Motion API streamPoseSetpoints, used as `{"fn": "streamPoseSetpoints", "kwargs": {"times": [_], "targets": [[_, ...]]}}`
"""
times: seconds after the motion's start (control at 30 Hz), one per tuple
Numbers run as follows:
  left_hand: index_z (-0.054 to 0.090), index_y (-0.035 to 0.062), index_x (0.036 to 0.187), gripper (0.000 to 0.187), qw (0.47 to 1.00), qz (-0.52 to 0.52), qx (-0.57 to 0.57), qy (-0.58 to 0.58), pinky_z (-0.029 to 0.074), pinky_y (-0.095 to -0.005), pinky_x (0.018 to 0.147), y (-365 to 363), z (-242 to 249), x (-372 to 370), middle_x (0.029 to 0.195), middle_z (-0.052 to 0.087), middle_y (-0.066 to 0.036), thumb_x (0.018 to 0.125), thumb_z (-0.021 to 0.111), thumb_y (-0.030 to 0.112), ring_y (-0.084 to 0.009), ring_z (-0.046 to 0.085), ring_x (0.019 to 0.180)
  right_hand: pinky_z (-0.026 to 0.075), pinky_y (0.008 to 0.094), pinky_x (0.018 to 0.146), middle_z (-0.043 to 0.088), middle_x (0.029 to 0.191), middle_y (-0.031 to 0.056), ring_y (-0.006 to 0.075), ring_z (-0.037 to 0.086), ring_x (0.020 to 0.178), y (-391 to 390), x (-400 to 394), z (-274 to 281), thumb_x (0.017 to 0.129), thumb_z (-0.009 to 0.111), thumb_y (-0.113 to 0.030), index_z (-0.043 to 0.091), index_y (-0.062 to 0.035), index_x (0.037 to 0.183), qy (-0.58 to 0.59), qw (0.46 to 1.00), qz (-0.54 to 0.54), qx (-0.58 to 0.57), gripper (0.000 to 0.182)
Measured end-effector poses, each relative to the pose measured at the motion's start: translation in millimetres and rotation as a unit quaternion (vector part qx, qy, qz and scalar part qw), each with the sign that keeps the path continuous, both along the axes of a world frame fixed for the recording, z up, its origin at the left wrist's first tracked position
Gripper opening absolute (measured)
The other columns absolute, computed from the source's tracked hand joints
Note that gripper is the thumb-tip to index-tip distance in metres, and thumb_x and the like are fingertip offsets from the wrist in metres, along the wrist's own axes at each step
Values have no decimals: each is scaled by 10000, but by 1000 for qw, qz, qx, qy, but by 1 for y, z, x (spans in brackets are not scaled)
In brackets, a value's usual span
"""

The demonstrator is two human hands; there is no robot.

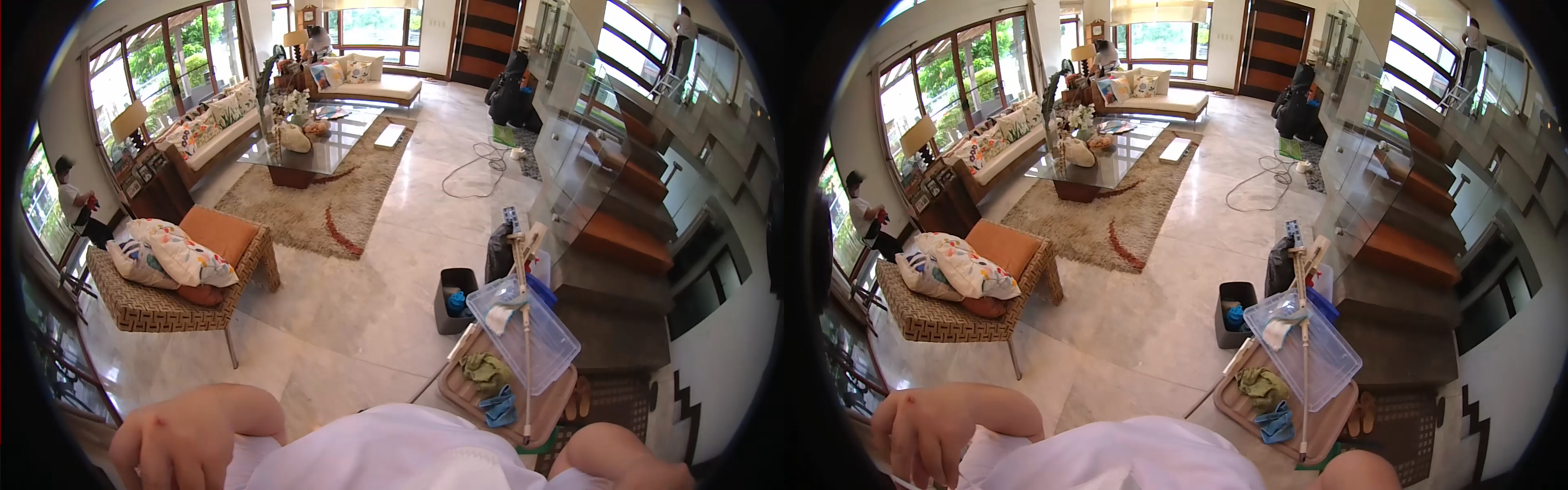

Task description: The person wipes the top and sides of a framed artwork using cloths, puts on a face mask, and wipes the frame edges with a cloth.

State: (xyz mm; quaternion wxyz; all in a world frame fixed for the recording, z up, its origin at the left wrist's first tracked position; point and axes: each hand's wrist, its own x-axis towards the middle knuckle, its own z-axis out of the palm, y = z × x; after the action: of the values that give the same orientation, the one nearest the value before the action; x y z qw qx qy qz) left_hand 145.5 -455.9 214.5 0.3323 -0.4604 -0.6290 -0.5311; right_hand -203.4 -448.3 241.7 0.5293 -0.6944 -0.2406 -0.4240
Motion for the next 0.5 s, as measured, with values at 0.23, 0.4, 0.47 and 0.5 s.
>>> {"fn": "streamPoseSetpoints", "kwargs": {"times": [0.23,0.4,0.47,0.5], "targets": [[634,-4,951,165,992,93,-24,77,569,-295,683,-4,7,-14,1077,654,-157,864,503,-57,-240,659,805,489,329,534,583,1194,188,234,578,585,21,-49,-7,827,478,100,422,-157,1340,5,989,82,-119,576],[651,14,1044,222,943,241,-98,208,564,-296,768,0,12,-40,1119,637,-115,848,551,-17,-225,643,956,570,354,587,482,1367,110,318,619,647,52,-33,-24,761,541,161,122,-360,1477,-29,966,-190,-175,979],[651,27,1067,222,893,342,-93,279,558,-287,785,15,9,-47,1128,630,-103,877,537,35,-205,636,979,585,330,602,477,1363,137,309,631,667,55,-27,-15,755,571,159,39,-352,1485,-35,950,-235,-202,1038],[635,48,1085,237,900,317,-108,279,516,-312,869,14,12,-47,1134,624,-79,897,536,154,-193,607,1040,586,331,613,482,1354,151,298,633,689,58,-30,-1,746,584,157,21,-336,1487,-1,953,-214,-213,1053]]}}
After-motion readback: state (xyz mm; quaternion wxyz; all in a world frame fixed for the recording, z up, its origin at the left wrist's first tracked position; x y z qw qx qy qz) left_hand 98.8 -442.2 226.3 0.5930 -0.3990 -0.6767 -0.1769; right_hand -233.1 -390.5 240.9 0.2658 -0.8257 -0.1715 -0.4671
